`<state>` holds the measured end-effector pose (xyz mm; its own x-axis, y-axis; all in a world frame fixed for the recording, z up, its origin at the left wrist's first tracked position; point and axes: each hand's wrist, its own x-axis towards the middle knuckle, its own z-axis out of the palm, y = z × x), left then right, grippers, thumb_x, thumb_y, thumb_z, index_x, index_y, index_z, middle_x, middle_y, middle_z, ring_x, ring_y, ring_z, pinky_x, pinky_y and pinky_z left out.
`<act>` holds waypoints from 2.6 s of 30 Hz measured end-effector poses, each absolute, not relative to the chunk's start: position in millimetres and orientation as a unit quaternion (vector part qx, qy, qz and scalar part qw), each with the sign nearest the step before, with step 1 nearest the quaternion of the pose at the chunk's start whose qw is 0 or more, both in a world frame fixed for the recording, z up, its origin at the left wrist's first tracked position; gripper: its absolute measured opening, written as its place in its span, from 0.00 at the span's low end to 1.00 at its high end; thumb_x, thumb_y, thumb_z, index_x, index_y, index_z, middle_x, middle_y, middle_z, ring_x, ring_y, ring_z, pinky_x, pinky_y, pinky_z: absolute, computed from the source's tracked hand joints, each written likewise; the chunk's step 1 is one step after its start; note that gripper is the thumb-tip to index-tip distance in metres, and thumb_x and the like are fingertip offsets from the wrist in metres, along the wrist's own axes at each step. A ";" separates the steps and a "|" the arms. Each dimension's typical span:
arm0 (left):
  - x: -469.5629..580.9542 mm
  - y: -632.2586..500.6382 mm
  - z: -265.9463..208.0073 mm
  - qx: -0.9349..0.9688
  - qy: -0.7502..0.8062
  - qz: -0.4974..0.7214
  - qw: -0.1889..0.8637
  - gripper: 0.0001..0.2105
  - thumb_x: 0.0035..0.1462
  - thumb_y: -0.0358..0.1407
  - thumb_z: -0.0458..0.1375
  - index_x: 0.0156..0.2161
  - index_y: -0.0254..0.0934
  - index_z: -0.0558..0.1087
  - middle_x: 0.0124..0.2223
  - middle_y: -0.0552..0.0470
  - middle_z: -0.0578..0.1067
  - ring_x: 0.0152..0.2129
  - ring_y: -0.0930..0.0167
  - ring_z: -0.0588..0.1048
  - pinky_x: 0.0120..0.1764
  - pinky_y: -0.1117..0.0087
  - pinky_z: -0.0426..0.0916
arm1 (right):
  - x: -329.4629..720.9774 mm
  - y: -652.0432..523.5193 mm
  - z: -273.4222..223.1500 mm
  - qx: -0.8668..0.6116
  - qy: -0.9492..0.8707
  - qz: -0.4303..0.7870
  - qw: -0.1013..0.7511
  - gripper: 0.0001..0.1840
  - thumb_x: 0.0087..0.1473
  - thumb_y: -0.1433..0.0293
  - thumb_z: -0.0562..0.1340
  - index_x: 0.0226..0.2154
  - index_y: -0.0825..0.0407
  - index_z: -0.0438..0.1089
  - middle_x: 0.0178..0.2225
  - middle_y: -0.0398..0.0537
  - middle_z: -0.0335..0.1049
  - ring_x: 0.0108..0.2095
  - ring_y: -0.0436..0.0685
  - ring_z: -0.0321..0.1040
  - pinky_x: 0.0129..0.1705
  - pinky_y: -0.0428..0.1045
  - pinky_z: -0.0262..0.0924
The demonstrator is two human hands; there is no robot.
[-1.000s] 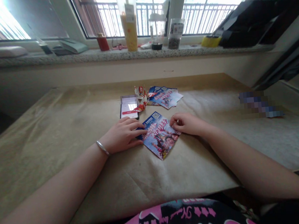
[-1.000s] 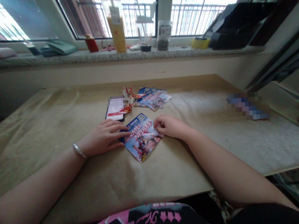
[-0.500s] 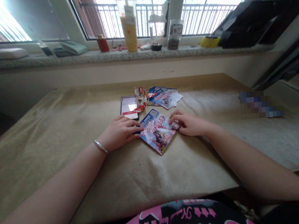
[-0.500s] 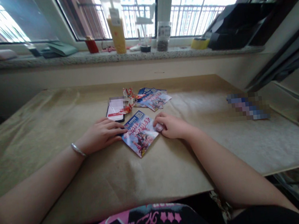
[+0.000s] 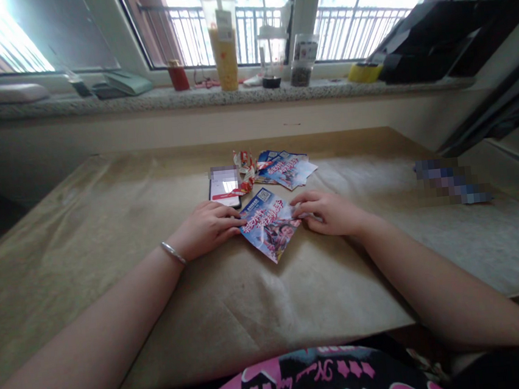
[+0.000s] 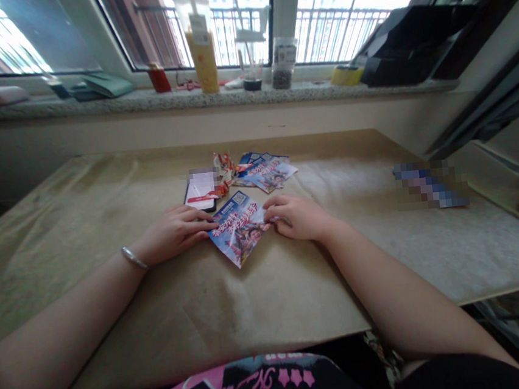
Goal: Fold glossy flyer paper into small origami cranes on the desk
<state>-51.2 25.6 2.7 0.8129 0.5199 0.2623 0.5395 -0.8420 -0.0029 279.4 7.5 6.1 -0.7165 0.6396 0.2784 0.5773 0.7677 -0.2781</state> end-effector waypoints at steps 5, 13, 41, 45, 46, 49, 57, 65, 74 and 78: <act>-50.9 24.7 6.2 -0.958 -0.262 -0.111 0.042 0.15 0.64 0.44 0.50 0.51 0.46 0.73 0.49 0.50 0.76 0.44 0.65 0.72 0.45 0.62 0.65 | 280.1 6.7 10.1 -0.345 -0.925 0.048 0.152 0.13 0.54 0.73 0.58 0.37 0.47 0.77 0.43 0.49 0.74 0.43 0.58 0.68 0.46 0.55 0.62; -47.9 19.7 8.9 -0.962 -0.250 -0.107 0.029 0.14 0.62 0.41 0.52 0.49 0.43 0.74 0.49 0.48 0.75 0.44 0.66 0.72 0.46 0.64 0.67 | 290.7 11.5 10.3 -0.395 -0.908 0.080 0.112 0.09 0.49 0.74 0.58 0.29 0.51 0.75 0.33 0.49 0.73 0.33 0.54 0.67 0.35 0.48 0.58; -9.8 17.8 -3.7 -0.960 -0.230 -0.118 0.106 0.16 0.64 0.28 0.49 0.53 0.44 0.69 0.48 0.50 0.75 0.39 0.68 0.70 0.41 0.66 0.63 | 234.5 5.1 -3.8 -0.363 -0.921 -0.011 0.143 0.16 0.59 0.73 0.53 0.42 0.47 0.74 0.40 0.49 0.72 0.41 0.56 0.65 0.41 0.49 0.56; -6.6 13.1 -0.2 -0.958 -0.251 -0.091 0.108 0.15 0.62 0.29 0.51 0.52 0.43 0.70 0.48 0.49 0.75 0.40 0.67 0.70 0.40 0.66 0.60 | 224.9 2.8 -1.9 -0.360 -0.924 -0.015 0.125 0.16 0.59 0.73 0.53 0.42 0.47 0.74 0.40 0.49 0.72 0.39 0.55 0.65 0.40 0.48 0.56; -7.1 11.8 0.8 -0.958 -0.251 -0.090 0.110 0.15 0.62 0.29 0.51 0.52 0.43 0.70 0.48 0.49 0.74 0.40 0.67 0.70 0.40 0.65 0.60 | 223.5 1.8 -0.4 -0.360 -0.926 -0.018 0.116 0.15 0.59 0.73 0.53 0.42 0.47 0.74 0.40 0.49 0.72 0.39 0.55 0.65 0.40 0.48 0.56; -9.3 9.6 2.3 -0.957 -0.249 -0.094 0.116 0.15 0.61 0.31 0.52 0.52 0.43 0.69 0.48 0.49 0.74 0.40 0.66 0.69 0.41 0.64 0.59 | 221.3 -1.5 5.0 -0.361 -0.928 -0.033 0.090 0.15 0.60 0.71 0.53 0.42 0.49 0.74 0.40 0.50 0.72 0.39 0.55 0.65 0.39 0.48 0.56; -9.6 9.9 3.6 -0.959 -0.247 -0.089 0.109 0.14 0.61 0.32 0.50 0.50 0.42 0.70 0.50 0.51 0.74 0.42 0.65 0.69 0.44 0.63 0.60 | 233.1 -5.3 13.3 -0.380 -0.923 -0.039 0.052 0.15 0.59 0.70 0.53 0.42 0.47 0.74 0.41 0.50 0.72 0.39 0.56 0.67 0.36 0.48 0.55; -23.0 13.0 5.9 -0.959 -0.253 -0.115 0.050 0.16 0.56 0.26 0.51 0.47 0.41 0.73 0.49 0.52 0.76 0.43 0.66 0.71 0.47 0.63 0.64 | 245.8 -2.9 17.1 -0.393 -0.918 0.004 0.058 0.16 0.54 0.75 0.55 0.38 0.47 0.76 0.39 0.50 0.73 0.37 0.56 0.69 0.35 0.48 0.56; -33.8 15.7 10.2 -0.957 -0.261 -0.125 0.020 0.14 0.56 0.27 0.49 0.37 0.38 0.77 0.45 0.53 0.78 0.40 0.69 0.75 0.45 0.68 0.69 | 265.5 0.4 20.7 -0.423 -0.902 0.060 0.053 0.15 0.50 0.76 0.56 0.33 0.49 0.78 0.38 0.48 0.74 0.36 0.54 0.70 0.38 0.47 0.60; -40.5 13.7 14.1 -0.957 -0.275 -0.096 0.006 0.15 0.53 0.28 0.49 0.38 0.38 0.78 0.47 0.53 0.78 0.41 0.69 0.76 0.44 0.68 0.71 | 278.1 3.4 22.0 -0.424 -0.900 0.087 0.047 0.16 0.49 0.77 0.56 0.34 0.50 0.78 0.38 0.49 0.74 0.35 0.53 0.70 0.40 0.47 0.61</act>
<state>-40.5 13.7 14.1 0.8300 0.5255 0.1872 0.5277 -0.8484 0.0419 278.1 3.4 22.0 -0.6358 0.7718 0.0102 0.7557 0.6251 -0.1955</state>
